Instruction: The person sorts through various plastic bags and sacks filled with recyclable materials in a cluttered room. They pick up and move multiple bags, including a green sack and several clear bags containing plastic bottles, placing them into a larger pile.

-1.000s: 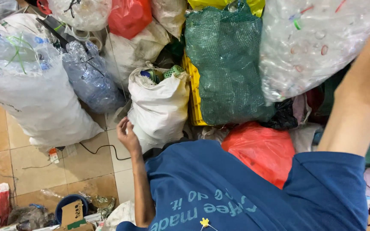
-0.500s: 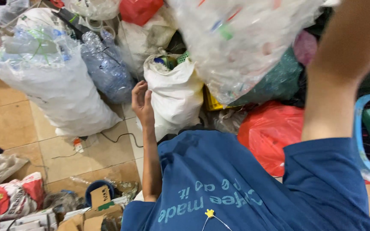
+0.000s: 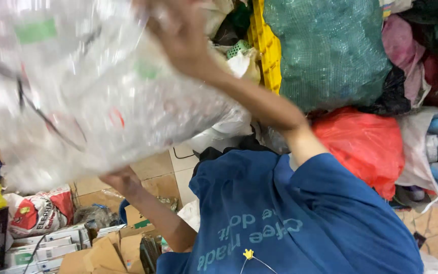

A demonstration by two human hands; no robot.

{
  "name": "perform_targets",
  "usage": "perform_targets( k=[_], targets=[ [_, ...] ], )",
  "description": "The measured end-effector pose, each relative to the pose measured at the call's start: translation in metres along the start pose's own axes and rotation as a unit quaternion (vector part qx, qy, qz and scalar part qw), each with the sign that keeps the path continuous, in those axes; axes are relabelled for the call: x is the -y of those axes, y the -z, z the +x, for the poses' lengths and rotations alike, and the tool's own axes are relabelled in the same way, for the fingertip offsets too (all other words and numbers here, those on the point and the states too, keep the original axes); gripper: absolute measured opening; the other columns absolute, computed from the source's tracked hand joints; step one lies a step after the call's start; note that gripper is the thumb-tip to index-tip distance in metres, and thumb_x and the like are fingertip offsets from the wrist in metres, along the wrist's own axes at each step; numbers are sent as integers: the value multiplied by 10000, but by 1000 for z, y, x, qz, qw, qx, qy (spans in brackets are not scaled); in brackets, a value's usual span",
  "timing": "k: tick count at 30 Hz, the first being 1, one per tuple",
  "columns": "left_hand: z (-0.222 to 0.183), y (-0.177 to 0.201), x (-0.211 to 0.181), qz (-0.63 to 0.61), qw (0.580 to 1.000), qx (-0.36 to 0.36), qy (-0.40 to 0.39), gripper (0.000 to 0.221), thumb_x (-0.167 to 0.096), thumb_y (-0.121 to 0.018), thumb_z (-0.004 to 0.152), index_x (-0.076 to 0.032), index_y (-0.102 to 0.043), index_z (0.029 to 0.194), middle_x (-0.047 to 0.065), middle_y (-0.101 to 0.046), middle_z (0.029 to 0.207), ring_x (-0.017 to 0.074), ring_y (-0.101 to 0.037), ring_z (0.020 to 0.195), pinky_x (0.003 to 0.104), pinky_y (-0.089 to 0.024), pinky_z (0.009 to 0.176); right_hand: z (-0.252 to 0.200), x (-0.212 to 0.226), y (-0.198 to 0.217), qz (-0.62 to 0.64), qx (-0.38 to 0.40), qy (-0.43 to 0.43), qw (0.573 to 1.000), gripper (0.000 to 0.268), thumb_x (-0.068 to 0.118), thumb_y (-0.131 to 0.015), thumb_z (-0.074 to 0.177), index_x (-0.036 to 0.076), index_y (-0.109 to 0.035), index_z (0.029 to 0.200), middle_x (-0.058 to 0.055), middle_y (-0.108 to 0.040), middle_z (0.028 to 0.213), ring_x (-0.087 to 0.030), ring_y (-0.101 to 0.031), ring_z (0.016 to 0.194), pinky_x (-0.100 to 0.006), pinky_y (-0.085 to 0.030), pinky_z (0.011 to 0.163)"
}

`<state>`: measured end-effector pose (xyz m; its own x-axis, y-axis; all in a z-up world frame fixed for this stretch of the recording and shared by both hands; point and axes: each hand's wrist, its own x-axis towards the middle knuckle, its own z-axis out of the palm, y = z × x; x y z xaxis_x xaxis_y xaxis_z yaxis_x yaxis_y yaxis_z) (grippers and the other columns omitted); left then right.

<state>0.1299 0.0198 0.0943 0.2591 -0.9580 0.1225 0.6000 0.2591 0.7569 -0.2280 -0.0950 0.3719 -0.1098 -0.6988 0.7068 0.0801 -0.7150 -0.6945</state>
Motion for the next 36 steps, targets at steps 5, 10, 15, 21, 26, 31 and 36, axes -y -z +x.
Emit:
perform_targets(
  k=[5,10,15,21,26,31,36],
  targets=[
    [-30,12,-16,133,990,-4,-37,916,62,-815,759,-7,-405,1575,154,-556,1539,299,-584,1365,456,-535,1199,-66,-59,-59,129,-6,-40,991,95,87,-555,1128,64,-573,1219,-19,-553,1218,-114,-532,1212,-324,-399,1137],
    [-45,87,-6,202,975,-86,-13,1008,113,-825,670,-8,-399,1575,154,-563,1504,318,-595,1305,466,-552,1132,-104,-91,-80,152,-30,-124,980,81,106,-563,1128,62,-578,1193,-35,-545,1207,-136,-528,1214,-365,-388,1163],
    [-45,77,-24,238,969,-41,-48,1119,150,-817,528,-30,-403,1551,125,-572,1450,297,-600,1272,461,-546,1117,-100,-103,-96,190,-45,-152,969,91,124,-557,1122,66,-584,1188,-42,-559,1196,-134,-529,1181,-359,-397,1091],
    [-32,41,-28,211,975,-50,-53,1089,111,-853,574,10,-397,1557,147,-557,1480,306,-593,1307,463,-518,1147,-63,-95,-89,257,1,-80,963,146,129,-570,1108,68,-589,1239,-43,-567,1275,-140,-542,1202,-346,-429,1091],
    [14,-8,5,277,958,31,-61,1183,-33,-927,552,3,-323,1568,164,-489,1518,315,-530,1366,471,-447,1198,-20,-100,-29,209,-7,55,976,131,115,-557,1094,89,-594,1217,-52,-616,1281,-171,-597,1240,-367,-503,1079],
    [90,-89,78,326,935,121,-71,1304,-176,-1005,530,-5,-250,1579,181,-421,1556,324,-466,1424,478,-375,1248,-3,-117,67,140,-22,53,988,121,131,-535,1117,89,-600,1209,-55,-601,1325,-178,-575,1234,-356,-467,1102],
    [151,-173,142,368,902,212,-81,1445,-317,-1085,508,-14,-177,1590,195,-353,1593,331,-403,1483,483,-303,1299,-52,-218,169,1,-178,-118,977,128,156,-581,1104,81,-639,1190,1,-619,1284,-107,-551,1050,-307,-476,947]
  ],
)
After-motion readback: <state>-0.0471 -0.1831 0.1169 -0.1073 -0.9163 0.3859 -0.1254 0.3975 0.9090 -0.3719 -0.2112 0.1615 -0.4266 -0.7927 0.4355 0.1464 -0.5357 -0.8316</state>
